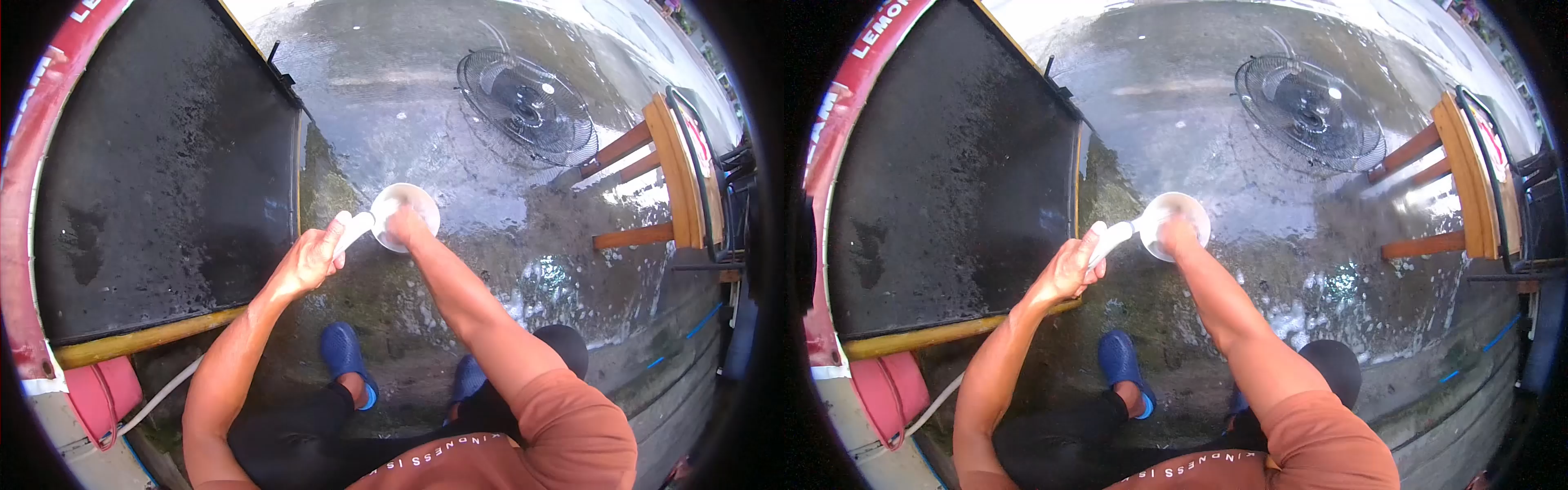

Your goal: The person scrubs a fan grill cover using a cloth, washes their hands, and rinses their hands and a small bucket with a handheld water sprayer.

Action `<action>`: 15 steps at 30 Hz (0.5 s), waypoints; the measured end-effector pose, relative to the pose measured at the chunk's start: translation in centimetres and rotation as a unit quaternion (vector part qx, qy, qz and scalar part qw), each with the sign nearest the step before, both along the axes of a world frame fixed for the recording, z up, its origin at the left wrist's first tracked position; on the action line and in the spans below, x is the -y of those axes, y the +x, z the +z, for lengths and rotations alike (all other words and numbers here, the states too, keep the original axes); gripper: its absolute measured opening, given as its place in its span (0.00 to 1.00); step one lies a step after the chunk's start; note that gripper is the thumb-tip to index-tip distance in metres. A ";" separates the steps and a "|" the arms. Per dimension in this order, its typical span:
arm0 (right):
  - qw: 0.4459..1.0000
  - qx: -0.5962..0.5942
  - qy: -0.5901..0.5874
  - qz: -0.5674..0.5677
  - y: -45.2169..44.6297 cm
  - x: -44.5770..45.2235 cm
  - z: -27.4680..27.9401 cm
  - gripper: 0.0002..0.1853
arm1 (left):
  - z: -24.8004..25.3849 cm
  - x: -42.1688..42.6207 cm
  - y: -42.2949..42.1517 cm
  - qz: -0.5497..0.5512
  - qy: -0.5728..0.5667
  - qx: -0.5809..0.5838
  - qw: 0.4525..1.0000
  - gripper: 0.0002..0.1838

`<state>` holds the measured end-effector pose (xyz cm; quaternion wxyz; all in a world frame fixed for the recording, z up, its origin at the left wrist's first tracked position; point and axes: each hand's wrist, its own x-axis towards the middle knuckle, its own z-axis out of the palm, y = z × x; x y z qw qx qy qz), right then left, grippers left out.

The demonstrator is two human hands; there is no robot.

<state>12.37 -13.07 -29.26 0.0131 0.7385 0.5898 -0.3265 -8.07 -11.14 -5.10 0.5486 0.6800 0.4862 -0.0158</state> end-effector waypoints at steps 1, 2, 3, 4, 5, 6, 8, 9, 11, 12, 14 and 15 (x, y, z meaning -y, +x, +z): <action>0.998 0.037 0.019 0.054 -0.5 0.1 -2.6 0.20 | -0.1 0.0 0.1 -0.002 0.001 -0.003 1.000 0.46; 0.999 -0.024 0.032 0.010 -0.4 0.0 -5.6 0.17 | -0.6 0.0 -0.1 -0.004 -0.007 0.009 1.000 0.46; 0.996 -0.077 0.028 -0.024 -0.1 0.1 -6.9 0.18 | -0.7 0.2 -0.2 -0.009 -0.009 0.012 1.000 0.46; 0.990 -0.128 0.024 -0.057 0.3 0.1 -6.5 0.18 | -0.7 0.3 -0.3 -0.013 -0.012 0.016 1.000 0.46; 0.983 -0.177 -0.031 -0.035 1.8 -0.3 -6.1 0.20 | -0.8 0.5 -0.3 -0.017 -0.016 0.021 1.000 0.46; 0.971 -0.224 -0.087 -0.016 3.3 -0.6 -4.4 0.22 | -1.0 0.6 -0.5 -0.010 -0.025 0.013 1.000 0.47; 0.979 -0.186 -0.067 -0.059 3.9 -0.4 1.6 0.24 | -0.6 0.4 -0.5 -0.004 -0.030 0.008 1.000 0.47; 0.981 -0.166 -0.057 -0.079 4.0 -0.5 2.7 0.25 | -0.4 0.3 -0.5 0.001 -0.032 0.005 0.999 0.47; 0.944 -0.307 -0.016 -0.117 4.7 -1.0 2.4 0.22 | -0.1 0.0 -0.3 0.006 -0.011 0.009 1.000 0.47; 0.908 -0.380 -0.073 -0.160 5.1 -1.2 5.1 0.22 | 0.0 -0.2 -0.3 0.008 -0.001 0.010 1.000 0.47; 0.859 -0.467 -0.132 -0.161 6.7 -2.8 5.7 0.14 | 0.6 -0.4 -0.1 0.017 -0.005 0.023 1.000 0.46; 0.891 -0.427 -0.092 -0.124 6.9 -2.9 6.1 0.13 | 0.9 -0.5 0.0 0.019 -0.006 0.029 0.999 0.46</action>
